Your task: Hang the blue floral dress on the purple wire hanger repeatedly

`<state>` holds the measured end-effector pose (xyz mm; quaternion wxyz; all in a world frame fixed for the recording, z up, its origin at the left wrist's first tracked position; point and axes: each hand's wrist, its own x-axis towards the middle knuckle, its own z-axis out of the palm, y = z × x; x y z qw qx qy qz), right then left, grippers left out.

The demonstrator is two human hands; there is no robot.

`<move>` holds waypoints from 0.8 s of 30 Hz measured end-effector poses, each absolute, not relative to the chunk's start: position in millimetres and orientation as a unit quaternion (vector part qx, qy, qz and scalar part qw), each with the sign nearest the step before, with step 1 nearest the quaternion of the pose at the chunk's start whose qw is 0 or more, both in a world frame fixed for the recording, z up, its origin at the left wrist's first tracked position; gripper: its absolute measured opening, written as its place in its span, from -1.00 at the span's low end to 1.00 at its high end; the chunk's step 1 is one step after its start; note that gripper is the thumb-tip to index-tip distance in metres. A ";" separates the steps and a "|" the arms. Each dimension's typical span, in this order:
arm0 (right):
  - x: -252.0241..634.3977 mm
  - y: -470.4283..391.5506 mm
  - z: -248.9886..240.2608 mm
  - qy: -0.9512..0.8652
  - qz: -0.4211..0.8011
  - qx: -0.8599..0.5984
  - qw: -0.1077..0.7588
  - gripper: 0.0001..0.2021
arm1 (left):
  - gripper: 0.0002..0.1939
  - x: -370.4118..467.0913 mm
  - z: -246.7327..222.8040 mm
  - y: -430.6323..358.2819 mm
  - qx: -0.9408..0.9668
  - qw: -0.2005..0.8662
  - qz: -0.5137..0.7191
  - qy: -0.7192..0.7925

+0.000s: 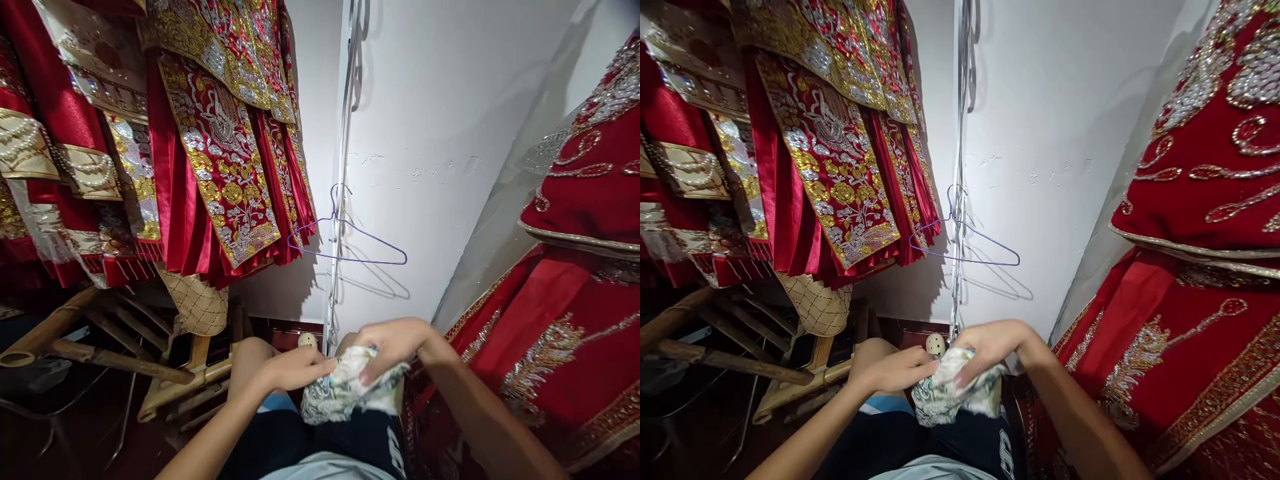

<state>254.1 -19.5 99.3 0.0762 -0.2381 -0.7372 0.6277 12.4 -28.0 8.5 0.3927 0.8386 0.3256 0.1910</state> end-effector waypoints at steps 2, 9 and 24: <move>262.7 -9.5 118.5 -0.796 0.535 -0.269 0.086 -0.86 | -0.48 -11.9 8.1 -22.9 0.841 0.313 0.219 0.382; 255.6 38.3 139.3 -0.726 0.256 -0.355 0.531 -0.70 | -0.80 -74.4 55.3 34.1 0.826 0.086 0.257 0.493; 290.1 95.7 95.1 -0.685 0.138 -0.523 0.488 -0.77 | -0.73 -72.7 79.4 79.7 0.767 -0.031 0.302 0.565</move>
